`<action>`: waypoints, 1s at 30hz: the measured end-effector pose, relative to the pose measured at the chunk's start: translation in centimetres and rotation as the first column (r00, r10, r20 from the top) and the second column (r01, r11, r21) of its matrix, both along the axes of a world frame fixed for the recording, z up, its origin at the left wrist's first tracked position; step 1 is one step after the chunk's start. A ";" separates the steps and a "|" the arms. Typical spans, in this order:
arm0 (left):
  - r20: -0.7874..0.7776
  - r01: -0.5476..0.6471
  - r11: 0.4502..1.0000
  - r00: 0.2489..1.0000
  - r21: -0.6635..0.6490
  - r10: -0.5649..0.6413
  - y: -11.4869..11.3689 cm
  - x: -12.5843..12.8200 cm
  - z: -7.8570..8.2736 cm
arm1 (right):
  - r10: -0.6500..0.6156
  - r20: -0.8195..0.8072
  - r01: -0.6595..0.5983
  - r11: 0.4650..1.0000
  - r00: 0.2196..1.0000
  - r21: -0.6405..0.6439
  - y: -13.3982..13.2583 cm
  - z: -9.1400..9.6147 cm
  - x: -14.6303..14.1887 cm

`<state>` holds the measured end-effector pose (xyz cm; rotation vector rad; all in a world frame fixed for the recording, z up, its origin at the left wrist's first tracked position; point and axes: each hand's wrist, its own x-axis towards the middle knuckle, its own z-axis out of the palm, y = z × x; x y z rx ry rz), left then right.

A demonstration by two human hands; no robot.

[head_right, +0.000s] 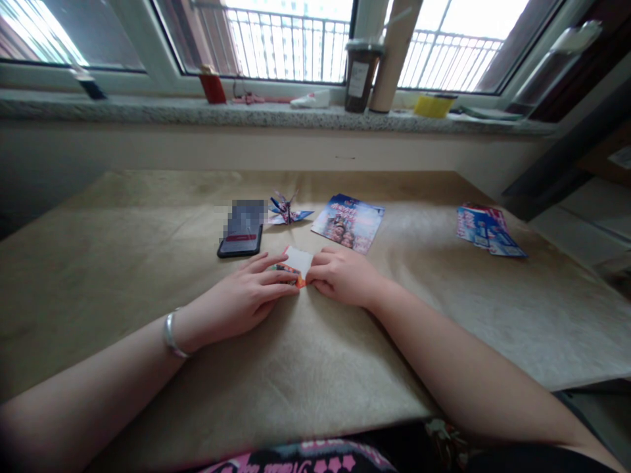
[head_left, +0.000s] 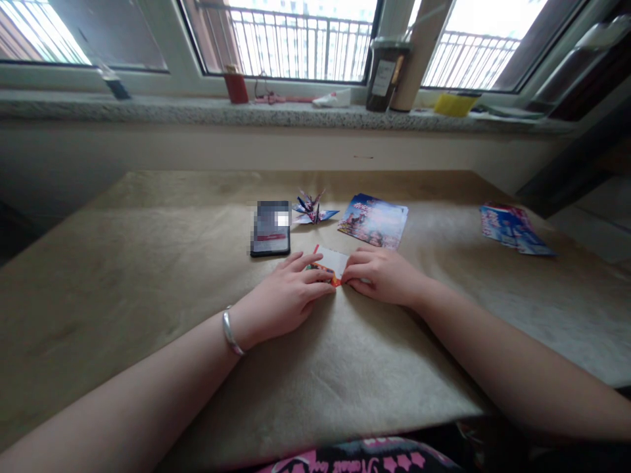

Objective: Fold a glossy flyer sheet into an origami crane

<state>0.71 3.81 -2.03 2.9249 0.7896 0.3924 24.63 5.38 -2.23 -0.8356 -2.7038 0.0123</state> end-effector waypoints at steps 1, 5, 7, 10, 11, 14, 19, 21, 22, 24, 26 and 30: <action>-0.005 0.004 1.000 1.000 0.013 -0.004 0.1 -0.1 0.0 | 0.017 0.009 -0.017 1.000 1.000 0.020 -0.1 0.1 0.0; -0.041 0.008 0.998 0.999 0.060 -0.005 0.6 -0.1 -0.1 | 0.061 0.013 -0.062 0.996 0.998 0.067 -0.3 0.0 -0.3; -0.063 0.017 0.997 0.998 0.073 -0.012 0.7 -0.1 -0.3 | 0.063 -0.007 -0.062 0.996 0.998 0.066 -0.4 -0.2 -0.5; -0.078 0.024 0.996 0.997 0.087 -0.017 0.6 -0.1 -0.7 | 0.048 -0.014 -0.047 0.998 0.999 0.042 -0.4 -0.6 -0.7; -0.078 0.020 0.996 0.997 0.088 -0.013 0.6 -0.1 -0.8 | 0.043 -0.010 -0.042 0.998 0.999 0.035 -0.4 -0.7 -0.8; -0.073 0.007 0.995 0.997 0.095 0.000 0.5 0.0 -1.0 | 0.042 -0.003 -0.042 0.999 0.999 0.034 -0.3 -0.8 -0.9; -0.078 0.001 0.992 0.997 0.126 0.009 0.5 0.2 -0.7 | 0.034 0.005 -0.034 0.999 0.999 0.030 -0.3 -0.7 -0.9; -0.085 0.001 0.989 0.996 0.145 0.012 0.5 0.2 -0.5 | 0.024 0.011 -0.024 0.999 1.000 0.030 -0.4 -0.6 -0.9; -0.090 0.003 0.988 0.996 0.154 0.011 0.6 0.2 -0.4 | 0.021 0.013 -0.021 0.999 1.000 0.033 -0.4 -0.6 -0.9; -0.101 0.017 0.985 0.995 0.169 0.000 0.7 0.2 -0.2 | 0.022 0.009 -0.022 0.999 1.000 0.039 -0.5 -0.6 -0.9; -0.106 0.020 0.983 0.994 0.180 -0.001 0.7 0.2 -0.2 | 0.023 0.002 -0.024 0.999 1.000 0.040 -0.5 -0.5 -1.0; -0.108 0.013 0.977 0.994 0.211 0.010 0.9 0.0 -0.1 | 0.024 -0.004 -0.024 0.999 1.000 0.024 -0.5 -0.4 -1.0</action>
